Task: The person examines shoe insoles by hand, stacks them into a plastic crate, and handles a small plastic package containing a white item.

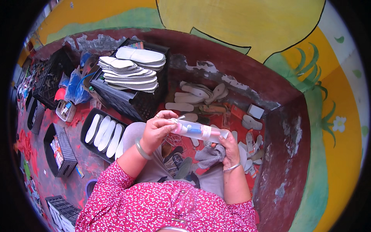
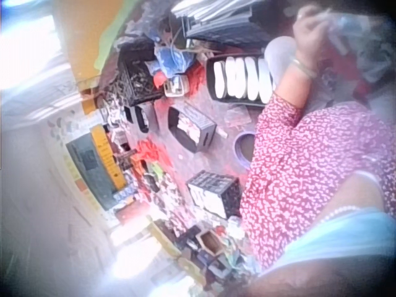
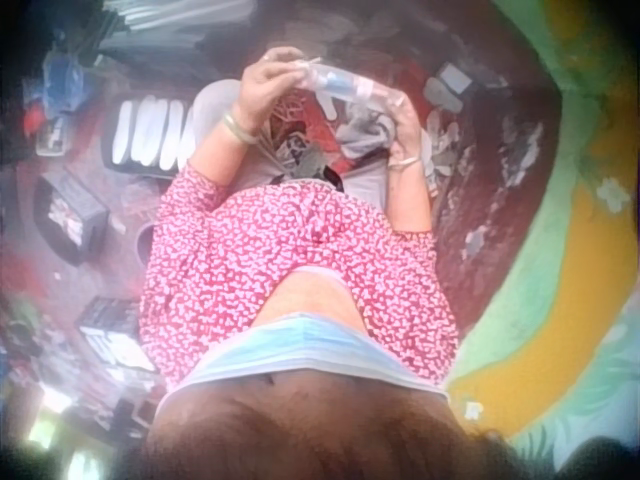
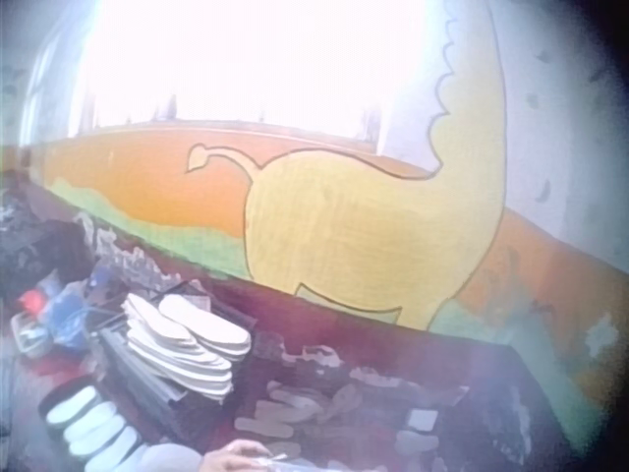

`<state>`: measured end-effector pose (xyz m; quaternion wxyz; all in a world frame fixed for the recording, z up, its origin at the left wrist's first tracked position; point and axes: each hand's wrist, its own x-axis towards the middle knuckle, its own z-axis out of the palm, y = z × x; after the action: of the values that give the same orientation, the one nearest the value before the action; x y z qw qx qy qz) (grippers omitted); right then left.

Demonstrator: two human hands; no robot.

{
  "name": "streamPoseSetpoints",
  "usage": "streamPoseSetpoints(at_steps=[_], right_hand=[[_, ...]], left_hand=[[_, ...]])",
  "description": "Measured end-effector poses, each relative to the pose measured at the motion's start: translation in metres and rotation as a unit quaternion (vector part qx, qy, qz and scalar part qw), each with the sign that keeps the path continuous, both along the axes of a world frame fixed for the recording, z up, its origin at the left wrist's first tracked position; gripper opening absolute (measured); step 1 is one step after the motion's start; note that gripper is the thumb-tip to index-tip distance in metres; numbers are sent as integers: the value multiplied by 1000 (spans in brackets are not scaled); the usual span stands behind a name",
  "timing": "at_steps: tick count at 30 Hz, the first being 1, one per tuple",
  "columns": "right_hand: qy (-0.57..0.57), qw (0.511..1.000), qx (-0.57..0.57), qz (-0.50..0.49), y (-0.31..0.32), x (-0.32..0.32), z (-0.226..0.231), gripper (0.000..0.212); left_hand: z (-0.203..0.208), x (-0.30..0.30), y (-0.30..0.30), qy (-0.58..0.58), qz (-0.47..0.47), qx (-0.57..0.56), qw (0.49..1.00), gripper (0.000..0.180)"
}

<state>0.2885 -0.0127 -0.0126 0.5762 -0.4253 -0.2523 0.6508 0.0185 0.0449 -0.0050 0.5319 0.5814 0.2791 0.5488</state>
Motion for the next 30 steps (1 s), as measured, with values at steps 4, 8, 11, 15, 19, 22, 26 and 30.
streamPoseSetpoints(at_steps=[4,8,11,15,19,22,26,30], right_hand=[[-9,999,31,-21,-2,-5,9,24],[-10,1000,23,-17,-4,1,10,24],[-2,1000,14,-8,-4,1,10,23],[-3,1000,2,10,-3,7,6,23],[-31,1000,0,-4,-2,5,4,26],[-45,999,5,-18,-2,0,4,26],[-68,997,24,-24,-1,-3,6,26],[-100,991,50,-77,-4,-9,10,26]], left_hand=[[10,-2,-5,96,112,178,973,15],[15,-8,-2,95,61,161,980,16],[10,-7,-2,52,13,98,994,16],[6,-8,2,60,-2,111,992,14],[-2,-4,3,11,-22,1,1000,13],[-8,-5,9,7,-40,-38,998,13],[-15,-2,10,-68,-65,-160,983,13],[-12,-2,13,-94,-97,-214,968,12]])
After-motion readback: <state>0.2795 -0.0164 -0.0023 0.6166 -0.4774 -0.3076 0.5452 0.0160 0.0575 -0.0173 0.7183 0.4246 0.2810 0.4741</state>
